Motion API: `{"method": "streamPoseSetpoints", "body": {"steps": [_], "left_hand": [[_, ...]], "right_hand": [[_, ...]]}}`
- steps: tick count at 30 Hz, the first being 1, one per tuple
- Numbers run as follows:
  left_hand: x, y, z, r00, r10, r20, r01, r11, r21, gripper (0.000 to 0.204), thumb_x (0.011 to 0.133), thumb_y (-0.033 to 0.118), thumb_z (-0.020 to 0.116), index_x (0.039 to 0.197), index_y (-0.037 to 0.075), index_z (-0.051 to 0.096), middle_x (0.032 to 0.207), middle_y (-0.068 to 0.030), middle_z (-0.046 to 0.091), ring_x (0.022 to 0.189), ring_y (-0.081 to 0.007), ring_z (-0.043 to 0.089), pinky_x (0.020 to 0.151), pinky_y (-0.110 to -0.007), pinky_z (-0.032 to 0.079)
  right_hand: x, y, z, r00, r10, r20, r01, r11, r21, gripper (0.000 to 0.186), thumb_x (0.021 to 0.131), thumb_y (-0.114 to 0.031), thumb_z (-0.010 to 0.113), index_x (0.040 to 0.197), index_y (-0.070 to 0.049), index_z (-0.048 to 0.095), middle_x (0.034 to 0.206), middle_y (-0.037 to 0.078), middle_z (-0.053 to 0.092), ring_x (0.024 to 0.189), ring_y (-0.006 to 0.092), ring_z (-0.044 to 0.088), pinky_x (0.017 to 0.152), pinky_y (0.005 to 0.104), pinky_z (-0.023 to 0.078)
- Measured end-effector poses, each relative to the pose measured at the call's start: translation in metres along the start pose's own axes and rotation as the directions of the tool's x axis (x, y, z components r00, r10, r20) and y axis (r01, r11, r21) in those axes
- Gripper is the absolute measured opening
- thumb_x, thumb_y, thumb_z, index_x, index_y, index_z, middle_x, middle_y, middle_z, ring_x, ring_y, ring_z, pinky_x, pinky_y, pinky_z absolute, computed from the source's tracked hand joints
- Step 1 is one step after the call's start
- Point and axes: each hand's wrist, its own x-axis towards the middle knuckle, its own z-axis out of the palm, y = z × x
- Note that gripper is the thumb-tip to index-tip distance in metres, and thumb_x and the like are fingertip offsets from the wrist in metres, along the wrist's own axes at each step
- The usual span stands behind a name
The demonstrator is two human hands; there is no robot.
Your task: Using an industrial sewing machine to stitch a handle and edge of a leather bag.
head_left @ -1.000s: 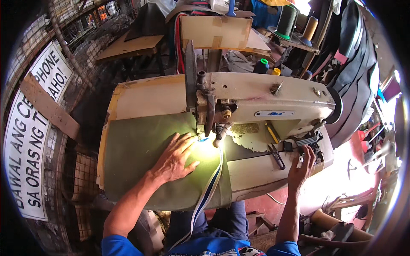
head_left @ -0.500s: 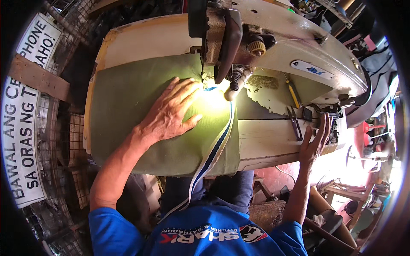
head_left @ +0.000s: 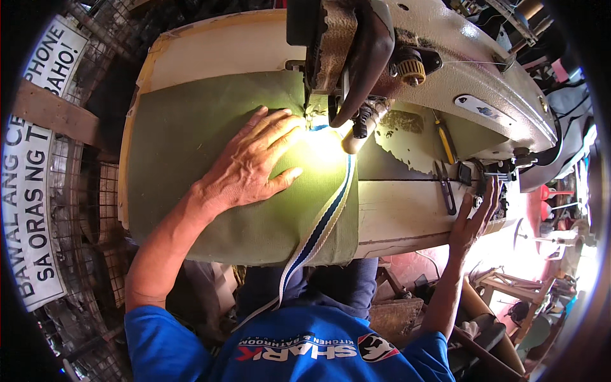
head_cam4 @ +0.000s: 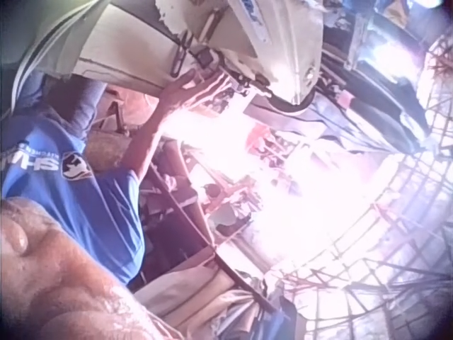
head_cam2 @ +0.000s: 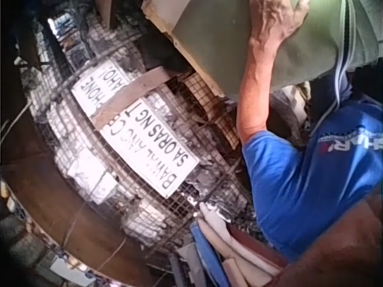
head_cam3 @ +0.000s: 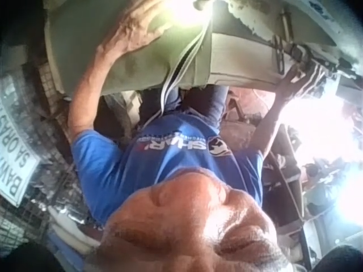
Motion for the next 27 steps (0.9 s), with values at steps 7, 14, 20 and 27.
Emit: {"method": "streamPoseSetpoints", "body": {"steps": [7,14,20,27], "left_hand": [[0.0,-0.001,0.001,1.0,-0.011,-0.018,0.011,1.0,-0.002,0.056,0.088,0.031,0.065,0.133,0.001,0.049,0.135,-0.0163,0.05,0.132,-0.0322,0.045,0.117,-0.05,0.028],[-0.002,-0.002,0.006,0.999,-0.012,-0.037,0.013,1.0,0.004,0.053,0.09,0.031,0.064,0.131,0.001,0.051,0.134,-0.0171,0.049,0.131,-0.0336,0.045,0.116,-0.051,0.03],[-0.004,-0.001,0.007,0.998,-0.009,-0.065,0.009,1.0,0.0,0.051,0.09,0.031,0.063,0.131,0.004,0.051,0.131,-0.017,0.048,0.127,-0.0357,0.047,0.116,-0.051,0.031],[-0.003,-0.001,0.007,0.998,-0.033,-0.045,0.032,0.999,-0.014,0.049,0.088,0.026,0.064,0.131,0.004,0.053,0.135,-0.0159,0.048,0.126,-0.0365,0.048,0.118,-0.049,0.029]], "right_hand": [[0.001,-0.004,0.0,0.999,-0.037,-0.024,0.037,0.999,0.019,0.051,0.099,-0.012,0.053,0.147,-0.003,0.039,0.151,0.019,0.039,0.143,0.0368,0.033,0.115,0.0487,0.029],[0.001,0.0,0.001,0.995,-0.073,-0.072,0.075,0.997,0.024,0.043,0.098,-0.007,0.054,0.14,0.0,0.05,0.144,0.02,0.048,0.138,0.0363,0.041,0.113,0.0482,0.033],[-0.001,0.004,0.004,0.992,-0.09,-0.083,0.089,0.996,-0.014,0.04,0.097,-0.006,0.056,0.137,-0.002,0.055,0.141,0.018,0.052,0.135,0.0336,0.046,0.11,0.0461,0.037],[-0.003,0.007,0.005,0.993,-0.074,-0.089,0.075,0.997,0.007,0.036,0.096,-0.006,0.057,0.132,-0.002,0.06,0.137,0.016,0.056,0.132,0.033,0.049,0.109,0.0455,0.039]]}}
